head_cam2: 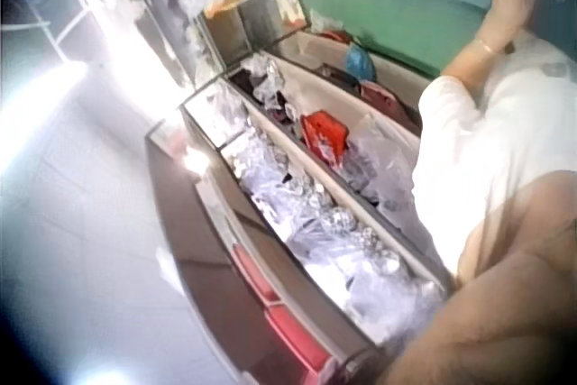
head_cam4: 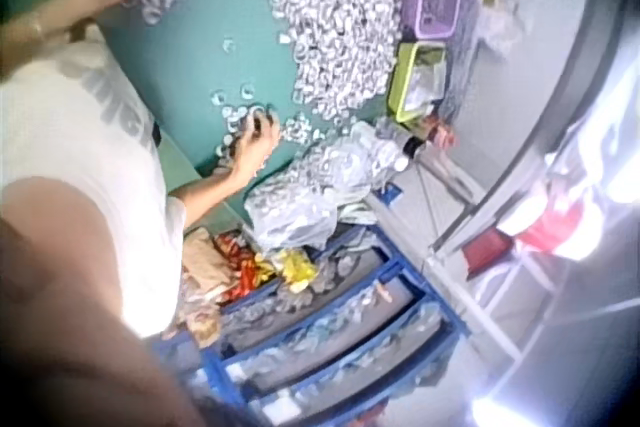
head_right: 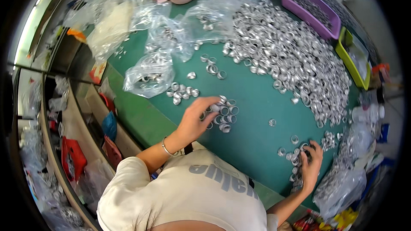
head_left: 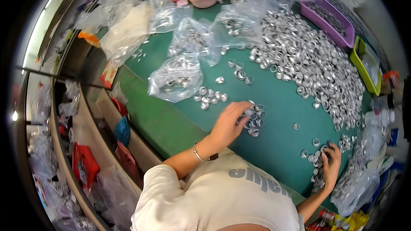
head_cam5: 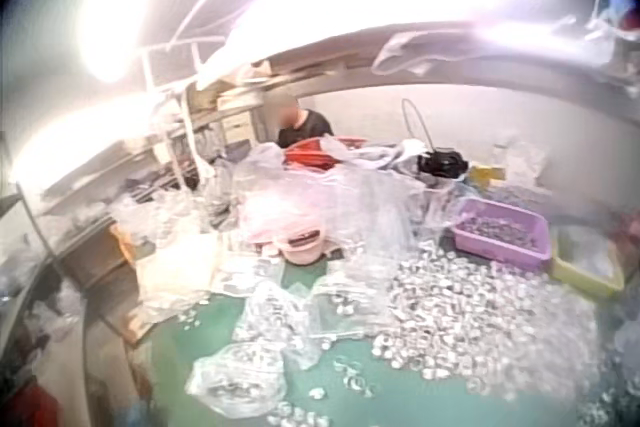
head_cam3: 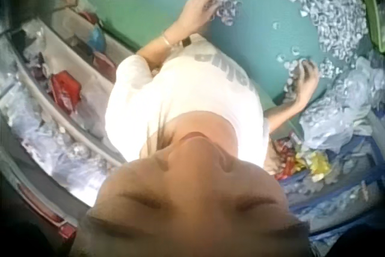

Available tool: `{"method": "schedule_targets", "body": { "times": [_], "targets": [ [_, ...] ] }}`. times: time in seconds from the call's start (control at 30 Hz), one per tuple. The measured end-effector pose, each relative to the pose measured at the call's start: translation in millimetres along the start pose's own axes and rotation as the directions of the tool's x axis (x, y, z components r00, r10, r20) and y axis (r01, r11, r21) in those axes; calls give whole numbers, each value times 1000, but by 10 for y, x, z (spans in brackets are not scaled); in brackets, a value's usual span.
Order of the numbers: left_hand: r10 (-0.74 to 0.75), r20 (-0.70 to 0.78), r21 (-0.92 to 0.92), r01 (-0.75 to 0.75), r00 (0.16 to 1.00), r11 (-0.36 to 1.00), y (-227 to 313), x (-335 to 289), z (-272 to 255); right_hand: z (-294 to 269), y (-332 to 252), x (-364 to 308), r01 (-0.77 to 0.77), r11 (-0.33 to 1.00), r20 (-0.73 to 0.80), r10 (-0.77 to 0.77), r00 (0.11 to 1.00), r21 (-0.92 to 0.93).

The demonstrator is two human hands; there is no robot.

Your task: The person sorts through a pile of metal rings on a green table by hand, picking them up to inspect them and placing them into different plastic bags and containers.

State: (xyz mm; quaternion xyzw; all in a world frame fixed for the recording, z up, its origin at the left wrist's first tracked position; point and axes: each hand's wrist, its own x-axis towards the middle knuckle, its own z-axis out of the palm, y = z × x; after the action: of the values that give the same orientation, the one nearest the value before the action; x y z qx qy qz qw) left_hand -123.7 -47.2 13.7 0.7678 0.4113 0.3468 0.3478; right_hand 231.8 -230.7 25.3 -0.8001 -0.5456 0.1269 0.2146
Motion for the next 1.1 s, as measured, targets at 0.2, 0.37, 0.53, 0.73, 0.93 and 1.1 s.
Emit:
{"method": "schedule_targets", "body": {
  "times": [0.2,0.37,0.53,0.73,0.93,1.1],
  "targets": [
    [-4,-209,439,97,978,893,-409,24,-385,32,-334,219,77,995,17,-78,997,67],
    [1,-189,493,94,982,865,-707,79,-363,114,-719,285,120,966,149,-157,976,231],
    [0,-237,388,95,971,917,-687,59,-378,296,-1223,519,228,901,314,-351,882,368],
    [-33,-480,150,119,877,981,-682,-238,-356,1022,-2246,1091,367,747,435,-636,637,554],
    [-18,-610,102,101,792,990,-933,-363,-18,1920,-2689,1472,632,578,380,-816,436,516],
    [-166,-547,-12,190,821,982,-920,-296,5,2250,-2557,1661,741,416,309,-906,290,527]
  ]
}}
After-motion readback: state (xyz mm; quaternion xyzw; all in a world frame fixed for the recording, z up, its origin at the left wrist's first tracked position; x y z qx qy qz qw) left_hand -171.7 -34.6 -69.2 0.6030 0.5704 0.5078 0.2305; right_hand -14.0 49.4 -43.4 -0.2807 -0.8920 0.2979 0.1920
